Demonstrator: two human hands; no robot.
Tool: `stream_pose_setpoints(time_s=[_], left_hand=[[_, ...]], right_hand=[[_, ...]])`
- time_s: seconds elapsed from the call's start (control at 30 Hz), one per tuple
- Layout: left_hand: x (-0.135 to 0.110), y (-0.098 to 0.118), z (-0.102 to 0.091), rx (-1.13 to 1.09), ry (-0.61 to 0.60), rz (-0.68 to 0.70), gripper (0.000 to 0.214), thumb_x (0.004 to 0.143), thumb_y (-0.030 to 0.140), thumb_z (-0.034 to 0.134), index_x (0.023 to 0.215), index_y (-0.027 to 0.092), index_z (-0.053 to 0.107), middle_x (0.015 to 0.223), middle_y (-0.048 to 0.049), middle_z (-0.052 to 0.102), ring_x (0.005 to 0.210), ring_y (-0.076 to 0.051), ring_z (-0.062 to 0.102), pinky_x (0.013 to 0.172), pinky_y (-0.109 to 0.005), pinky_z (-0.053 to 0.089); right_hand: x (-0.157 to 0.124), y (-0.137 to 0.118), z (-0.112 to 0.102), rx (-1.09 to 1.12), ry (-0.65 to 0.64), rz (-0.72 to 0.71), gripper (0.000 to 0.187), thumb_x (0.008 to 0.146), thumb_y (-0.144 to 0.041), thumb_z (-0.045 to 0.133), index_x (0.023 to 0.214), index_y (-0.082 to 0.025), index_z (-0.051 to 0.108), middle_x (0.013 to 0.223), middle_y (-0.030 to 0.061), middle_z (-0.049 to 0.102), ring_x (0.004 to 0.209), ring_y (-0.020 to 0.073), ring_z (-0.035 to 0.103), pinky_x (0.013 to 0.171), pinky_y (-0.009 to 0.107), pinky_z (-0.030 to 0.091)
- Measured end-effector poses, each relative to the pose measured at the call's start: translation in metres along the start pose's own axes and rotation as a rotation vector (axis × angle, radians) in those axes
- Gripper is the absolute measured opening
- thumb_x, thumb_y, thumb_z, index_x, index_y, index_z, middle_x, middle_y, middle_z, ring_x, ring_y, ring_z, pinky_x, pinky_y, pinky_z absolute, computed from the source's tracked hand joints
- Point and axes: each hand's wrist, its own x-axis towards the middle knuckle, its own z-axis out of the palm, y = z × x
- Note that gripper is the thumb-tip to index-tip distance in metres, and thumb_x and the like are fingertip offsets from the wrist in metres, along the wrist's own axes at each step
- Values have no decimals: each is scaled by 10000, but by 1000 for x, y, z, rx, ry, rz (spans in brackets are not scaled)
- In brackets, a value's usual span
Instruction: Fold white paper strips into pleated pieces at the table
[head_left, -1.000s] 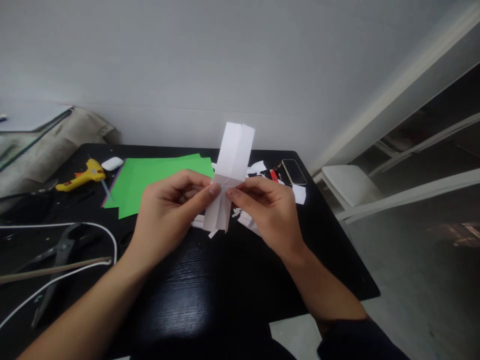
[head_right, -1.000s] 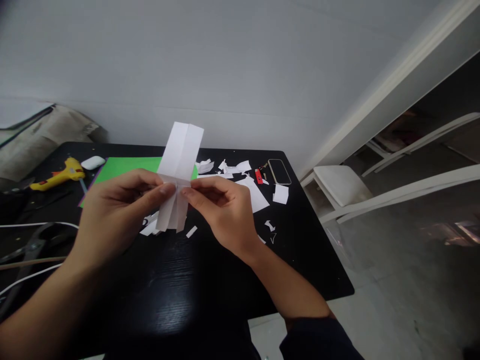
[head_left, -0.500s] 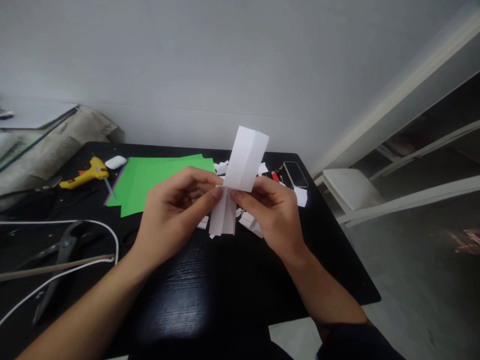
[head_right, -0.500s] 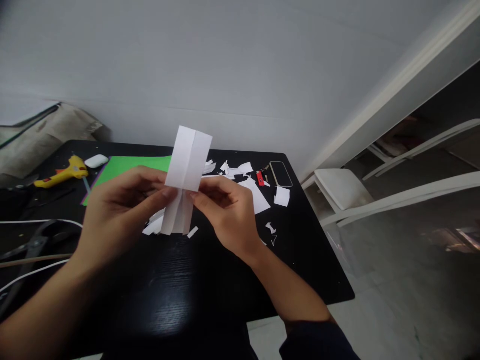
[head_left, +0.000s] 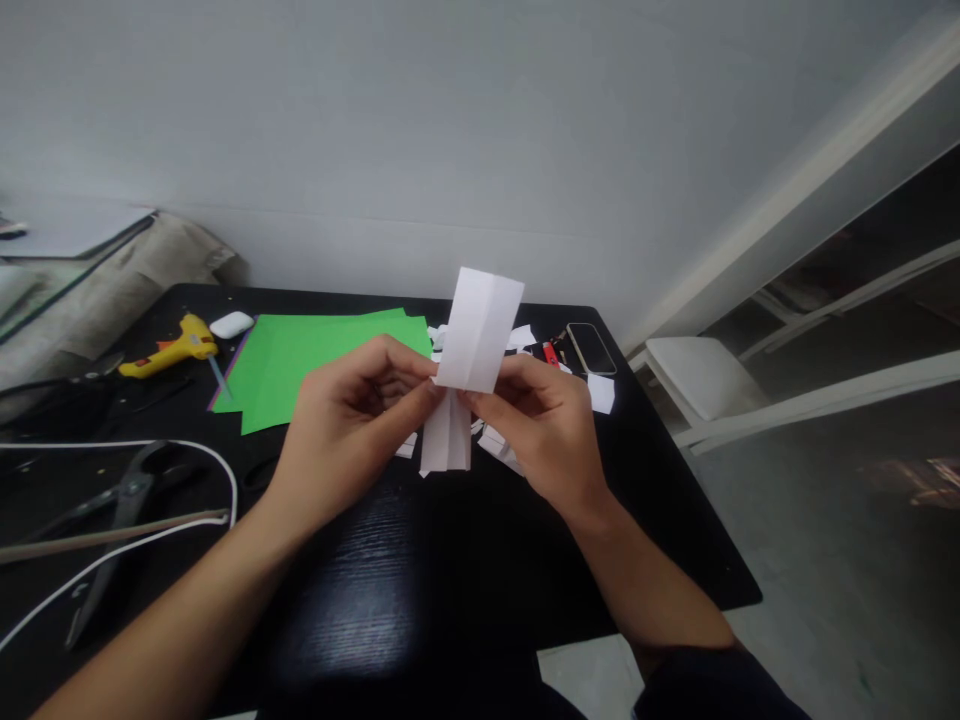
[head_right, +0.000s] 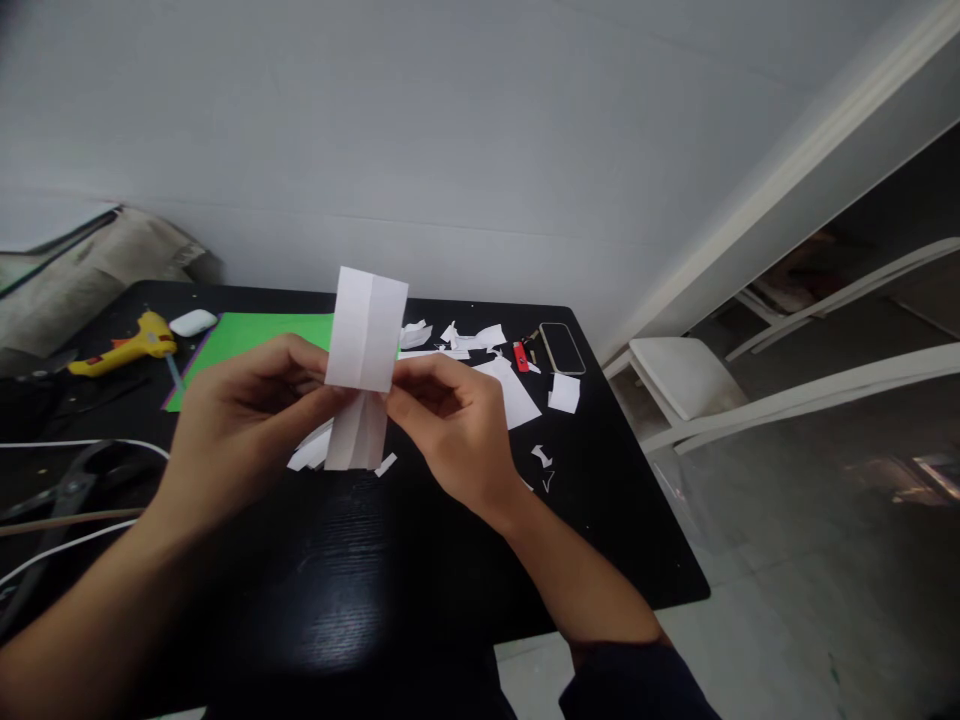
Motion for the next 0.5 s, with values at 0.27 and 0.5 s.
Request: stream_pose_setpoints(time_s=[0.27,0.5], left_hand=[[2,-2,-6,-271,-111,-173,84,900,282,772,947,213,777,775,-8,752,653,-131,698,601,-212,567],[5,-11,-6,-602,-280,-319,144,869,318,808,932,206,742,821,-16,738,687,-136,701,643,-231,604]], right_hand=[[1,7,-2,128,-38,99,148,821,-264,849,966,-274,821,910,2,800,867,183,755,808,343,639],[3,10,-5,132,-90,99,151,838,-284,838,988,-297,822,916,-2,785,909,193,741,880,383,618]])
